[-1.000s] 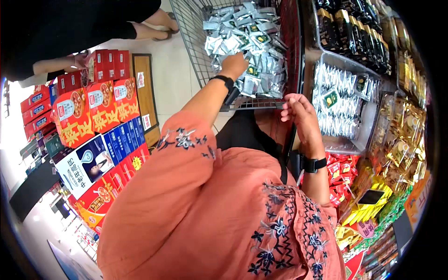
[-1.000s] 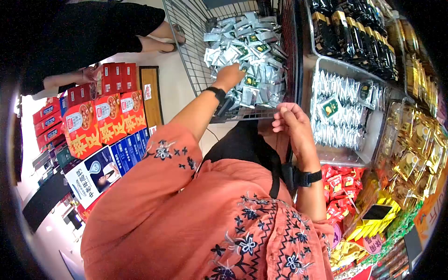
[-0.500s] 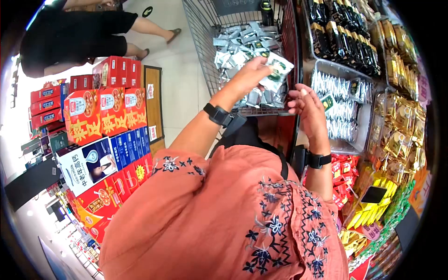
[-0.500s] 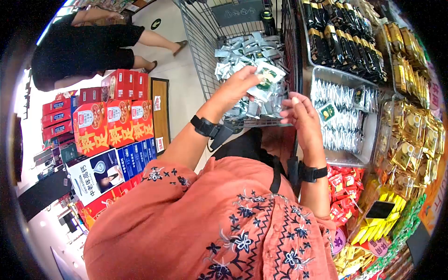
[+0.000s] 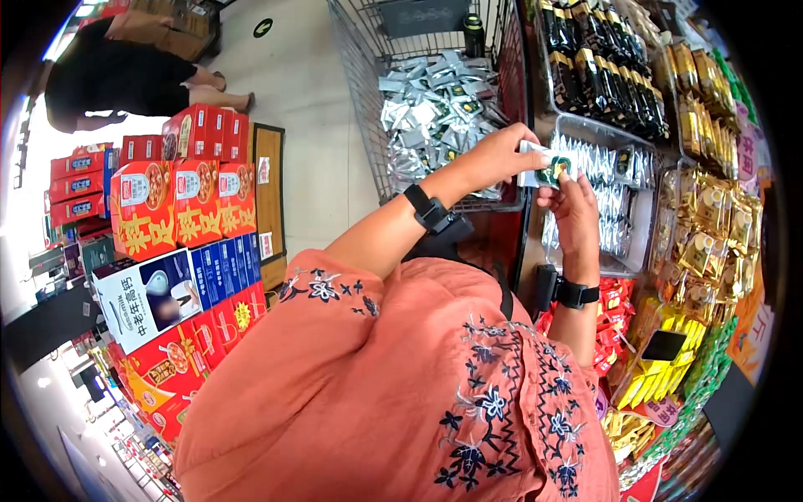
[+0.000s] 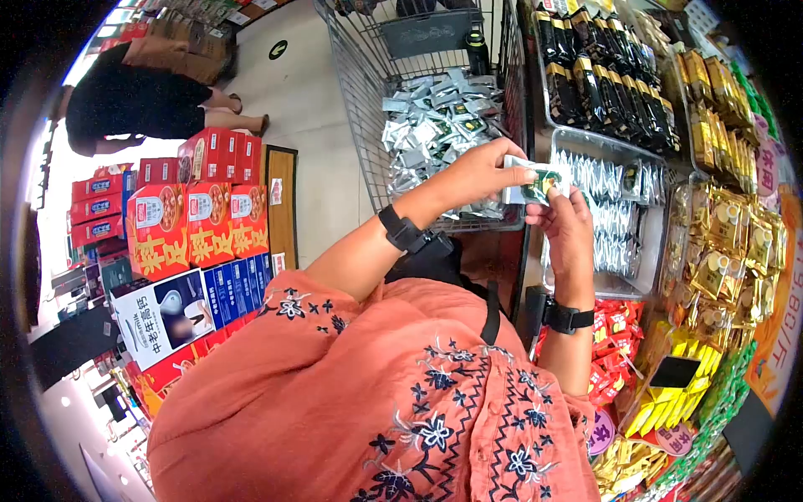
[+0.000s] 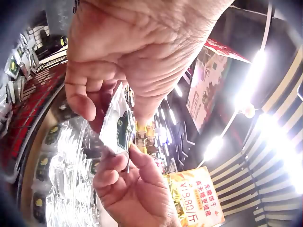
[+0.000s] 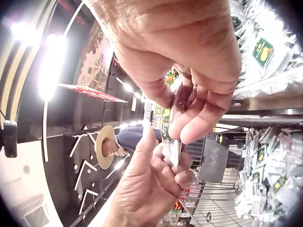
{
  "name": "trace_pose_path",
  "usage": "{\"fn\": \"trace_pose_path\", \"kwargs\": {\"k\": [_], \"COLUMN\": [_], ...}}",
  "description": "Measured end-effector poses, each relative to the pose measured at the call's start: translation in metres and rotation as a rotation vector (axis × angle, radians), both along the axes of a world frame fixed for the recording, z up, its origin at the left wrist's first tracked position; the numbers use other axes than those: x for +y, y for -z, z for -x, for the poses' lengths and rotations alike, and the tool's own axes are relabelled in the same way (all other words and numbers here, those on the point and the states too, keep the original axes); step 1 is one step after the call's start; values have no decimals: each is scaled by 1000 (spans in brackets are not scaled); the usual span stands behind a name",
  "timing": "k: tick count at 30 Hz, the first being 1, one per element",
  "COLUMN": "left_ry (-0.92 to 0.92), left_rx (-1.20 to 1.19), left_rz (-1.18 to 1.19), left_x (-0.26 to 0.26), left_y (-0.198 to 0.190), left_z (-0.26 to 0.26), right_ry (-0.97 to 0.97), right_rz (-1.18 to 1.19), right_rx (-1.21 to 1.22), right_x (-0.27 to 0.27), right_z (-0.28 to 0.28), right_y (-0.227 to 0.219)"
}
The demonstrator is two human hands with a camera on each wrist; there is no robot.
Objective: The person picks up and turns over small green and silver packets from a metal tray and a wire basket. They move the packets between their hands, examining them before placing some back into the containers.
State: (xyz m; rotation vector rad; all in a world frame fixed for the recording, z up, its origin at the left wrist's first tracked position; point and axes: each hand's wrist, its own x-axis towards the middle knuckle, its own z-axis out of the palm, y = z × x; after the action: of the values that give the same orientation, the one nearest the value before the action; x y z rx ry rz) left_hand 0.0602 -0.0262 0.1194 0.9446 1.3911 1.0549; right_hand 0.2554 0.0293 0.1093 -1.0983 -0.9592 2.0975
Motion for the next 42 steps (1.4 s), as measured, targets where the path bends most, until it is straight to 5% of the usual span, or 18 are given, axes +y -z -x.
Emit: {"fn": "trace_pose_path", "kwargs": {"k": [7,14,42], "left_ry": [-158,-124,-123], "left_rx": [-18,-18,-180], "left_rz": [-71,-44,8], "left_x": [-12,-12,4], "left_y": [26,25,26], "left_z": [15,13,2], "right_ry": [-129,-169,19], "right_rz": [6,-22,20], "right_rx": [-8,-66,-51], "right_x": [-4,-5,3], "right_z": [21,23,6], "right_y": [-6,-4,6]}}
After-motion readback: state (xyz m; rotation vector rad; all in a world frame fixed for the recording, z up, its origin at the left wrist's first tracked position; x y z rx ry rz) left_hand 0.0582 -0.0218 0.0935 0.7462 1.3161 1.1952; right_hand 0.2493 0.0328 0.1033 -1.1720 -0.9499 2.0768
